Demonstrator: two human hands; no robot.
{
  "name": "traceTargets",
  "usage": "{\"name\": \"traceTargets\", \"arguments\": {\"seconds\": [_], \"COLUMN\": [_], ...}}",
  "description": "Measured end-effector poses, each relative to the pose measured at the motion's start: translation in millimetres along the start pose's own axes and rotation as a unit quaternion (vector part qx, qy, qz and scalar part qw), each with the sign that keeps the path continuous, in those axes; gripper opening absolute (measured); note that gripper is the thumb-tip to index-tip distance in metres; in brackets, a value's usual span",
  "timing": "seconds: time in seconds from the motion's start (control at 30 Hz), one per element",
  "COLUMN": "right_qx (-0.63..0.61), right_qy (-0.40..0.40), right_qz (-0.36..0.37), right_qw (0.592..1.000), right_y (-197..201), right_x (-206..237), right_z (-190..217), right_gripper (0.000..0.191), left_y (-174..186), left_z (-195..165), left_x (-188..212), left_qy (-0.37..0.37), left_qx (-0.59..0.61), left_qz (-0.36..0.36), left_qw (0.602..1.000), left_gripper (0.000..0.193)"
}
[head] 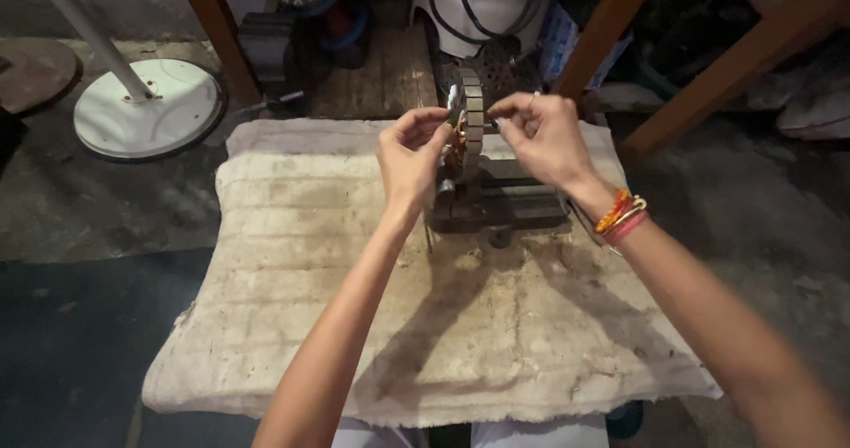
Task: The person works on an electric motor armature held in a bench vise, winding and pressing copper wire around the armature slots by hand. They rotate the armature between passes and adjust the wire turns with both hands, occasionally using a small rod to help seat the windings.
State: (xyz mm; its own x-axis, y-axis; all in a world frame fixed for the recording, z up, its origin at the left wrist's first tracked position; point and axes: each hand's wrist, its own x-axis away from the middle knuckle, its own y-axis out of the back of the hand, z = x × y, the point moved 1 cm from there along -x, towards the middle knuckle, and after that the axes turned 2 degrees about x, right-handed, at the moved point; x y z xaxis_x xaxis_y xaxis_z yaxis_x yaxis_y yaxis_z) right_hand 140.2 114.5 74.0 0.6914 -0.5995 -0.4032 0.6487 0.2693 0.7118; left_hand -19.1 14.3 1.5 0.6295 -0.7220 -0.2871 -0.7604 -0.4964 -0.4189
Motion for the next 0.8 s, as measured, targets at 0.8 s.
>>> {"name": "traceTargets", "arguments": {"seconds": [0.8], "right_qx": [0.006], "right_qy": [0.001], "right_qz": [-0.029], "right_qw": [1.0], "right_y": [3], "right_x": [46], "right_z": [53], "right_gripper": [0.02], "left_y": [10], "left_z": [-33], "left_x": [38], "left_qy": [-0.132], "left_qx": [-0.257], "left_qz": [0.05], "left_qw": [0.956], "left_gripper": [0.041]}}
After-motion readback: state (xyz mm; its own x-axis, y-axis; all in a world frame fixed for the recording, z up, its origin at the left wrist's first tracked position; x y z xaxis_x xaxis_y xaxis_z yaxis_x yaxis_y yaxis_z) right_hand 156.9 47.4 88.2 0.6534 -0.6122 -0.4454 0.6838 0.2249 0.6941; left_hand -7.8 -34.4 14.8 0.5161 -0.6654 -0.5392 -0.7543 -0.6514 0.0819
